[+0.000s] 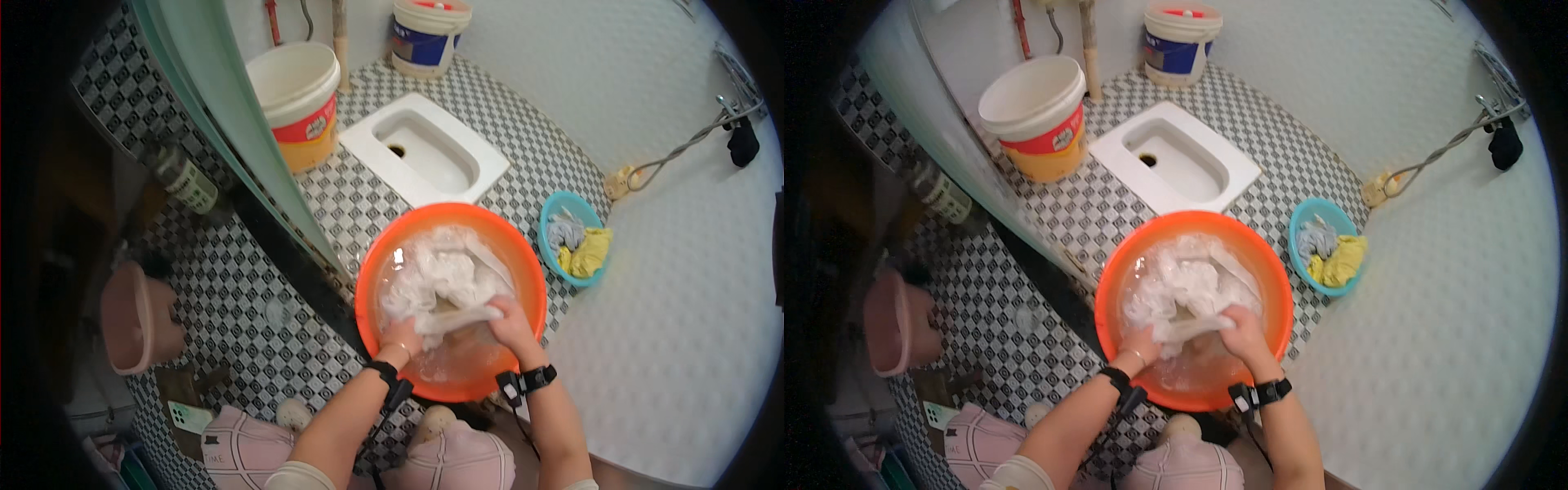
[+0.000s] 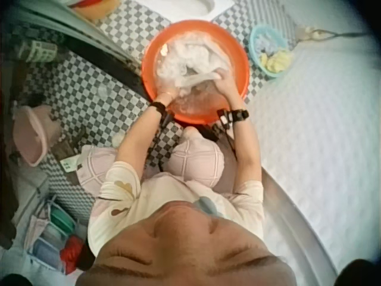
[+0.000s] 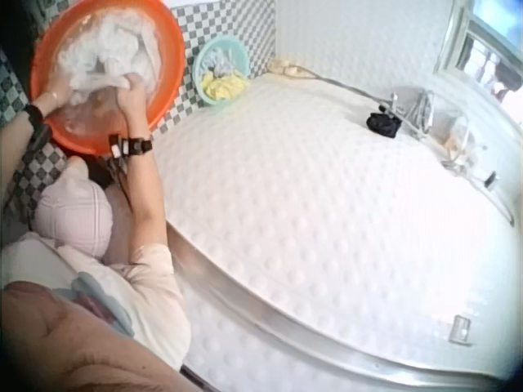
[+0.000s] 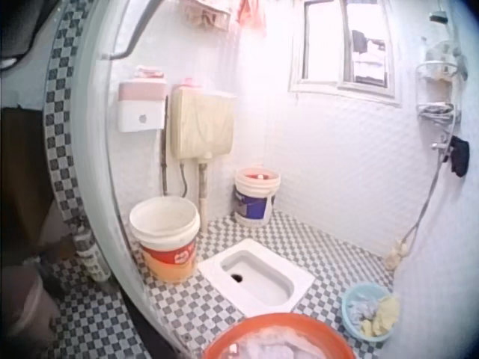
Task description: The person washes clothes in a basin by hand, then puts an item into a small container and picks up another item from a different basin.
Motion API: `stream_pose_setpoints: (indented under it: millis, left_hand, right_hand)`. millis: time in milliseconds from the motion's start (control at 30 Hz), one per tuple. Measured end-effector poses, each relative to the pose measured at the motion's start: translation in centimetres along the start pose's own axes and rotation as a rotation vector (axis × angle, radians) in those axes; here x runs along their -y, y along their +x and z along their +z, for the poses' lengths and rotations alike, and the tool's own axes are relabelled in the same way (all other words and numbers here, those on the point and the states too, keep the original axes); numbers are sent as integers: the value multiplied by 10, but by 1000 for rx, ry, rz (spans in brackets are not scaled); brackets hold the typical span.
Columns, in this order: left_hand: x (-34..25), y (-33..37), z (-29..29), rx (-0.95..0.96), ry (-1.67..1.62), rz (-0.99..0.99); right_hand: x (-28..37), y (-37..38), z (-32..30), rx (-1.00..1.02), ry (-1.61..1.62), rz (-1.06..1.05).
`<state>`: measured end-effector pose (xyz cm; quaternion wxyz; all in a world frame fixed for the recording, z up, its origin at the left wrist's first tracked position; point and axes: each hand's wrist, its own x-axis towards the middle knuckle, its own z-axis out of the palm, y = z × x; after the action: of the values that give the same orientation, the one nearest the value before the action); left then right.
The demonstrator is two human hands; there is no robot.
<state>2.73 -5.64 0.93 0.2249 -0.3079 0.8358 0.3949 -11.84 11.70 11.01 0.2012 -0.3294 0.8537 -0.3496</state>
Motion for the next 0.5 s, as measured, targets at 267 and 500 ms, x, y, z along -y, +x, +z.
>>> stream_pose_setpoints:
  millis: [267,500]
  left_hand:
    - [-1,18,-10,-251,-1115,176]
    - [-35,-23,-44,17,-1237,328]
  right_hand:
    - [49,12,-16,-74,-36,-207]
    - [57,-4,40,126,180,79]
